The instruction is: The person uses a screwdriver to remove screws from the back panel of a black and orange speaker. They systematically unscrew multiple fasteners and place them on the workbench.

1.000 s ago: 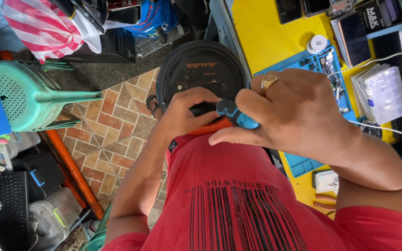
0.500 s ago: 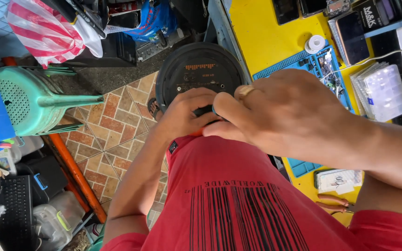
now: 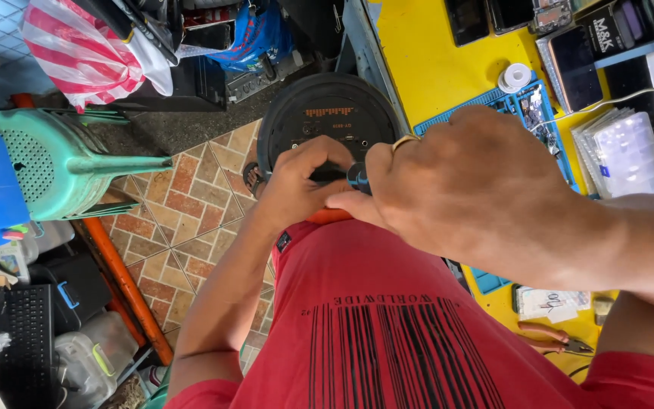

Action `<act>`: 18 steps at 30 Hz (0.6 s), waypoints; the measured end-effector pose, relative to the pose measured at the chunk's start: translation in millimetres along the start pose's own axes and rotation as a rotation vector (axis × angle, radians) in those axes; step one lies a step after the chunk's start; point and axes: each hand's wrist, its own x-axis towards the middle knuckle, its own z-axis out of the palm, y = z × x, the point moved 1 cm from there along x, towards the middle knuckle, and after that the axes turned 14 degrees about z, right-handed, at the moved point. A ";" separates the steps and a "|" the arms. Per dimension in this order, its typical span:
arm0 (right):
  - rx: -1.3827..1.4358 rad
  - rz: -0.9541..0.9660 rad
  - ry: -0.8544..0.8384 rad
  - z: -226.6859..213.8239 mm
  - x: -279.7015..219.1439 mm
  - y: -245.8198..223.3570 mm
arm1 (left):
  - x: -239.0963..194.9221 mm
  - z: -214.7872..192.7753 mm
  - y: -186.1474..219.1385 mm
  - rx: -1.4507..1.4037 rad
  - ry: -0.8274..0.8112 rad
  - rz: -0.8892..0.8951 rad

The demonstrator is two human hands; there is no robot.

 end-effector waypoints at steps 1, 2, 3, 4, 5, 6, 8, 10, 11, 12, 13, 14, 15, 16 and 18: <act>-0.001 0.001 0.002 0.9 1.8 -0.2 | 0.0 0.4 0.3 0.001 -0.001 0.002; 0.005 0.031 0.059 0.7 3.8 -0.9 | -0.3 -0.2 0.8 0.061 0.024 0.023; 0.010 0.061 0.117 0.6 6.2 -1.5 | -0.6 -1.0 1.2 0.121 0.049 0.043; 0.008 0.057 0.119 1.7 7.4 -0.8 | 1.6 -0.5 0.9 0.124 0.052 0.044; 0.016 0.074 0.106 3.2 8.8 0.0 | 3.7 0.2 0.8 0.133 0.046 0.098; 0.027 0.094 0.088 4.8 9.6 -1.4 | 3.6 0.6 1.6 0.138 0.037 0.149; 0.010 0.085 0.106 2.8 10.7 -1.0 | -12.4 4.5 -10.2 0.193 0.037 0.121; -0.010 0.078 0.127 0.1 12.7 0.3 | -19.3 5.3 -15.9 0.248 0.036 0.098; 0.013 0.085 0.163 -2.1 14.3 0.4 | -19.2 3.9 -15.3 0.243 0.030 0.114; 0.035 0.088 0.199 -4.2 16.1 1.2 | -18.9 2.8 -14.5 0.240 0.027 0.130; 0.034 0.087 0.199 -8.9 14.2 6.1 | -17.9 2.0 -15.6 0.240 0.028 0.130; 0.275 -0.046 0.101 -13.3 12.6 9.2 | -18.1 1.0 -15.6 0.218 0.028 0.144; 0.515 -0.177 -0.001 -17.7 10.9 12.2 | -18.6 0.1 -16.0 0.195 0.028 0.158; 0.515 -0.178 -0.003 -14.8 7.7 11.7 | -16.5 -0.5 -14.2 0.194 0.030 0.158; 0.269 -0.252 0.124 -8.5 -0.5 9.8 | -13.9 0.8 -9.9 0.129 -0.050 0.166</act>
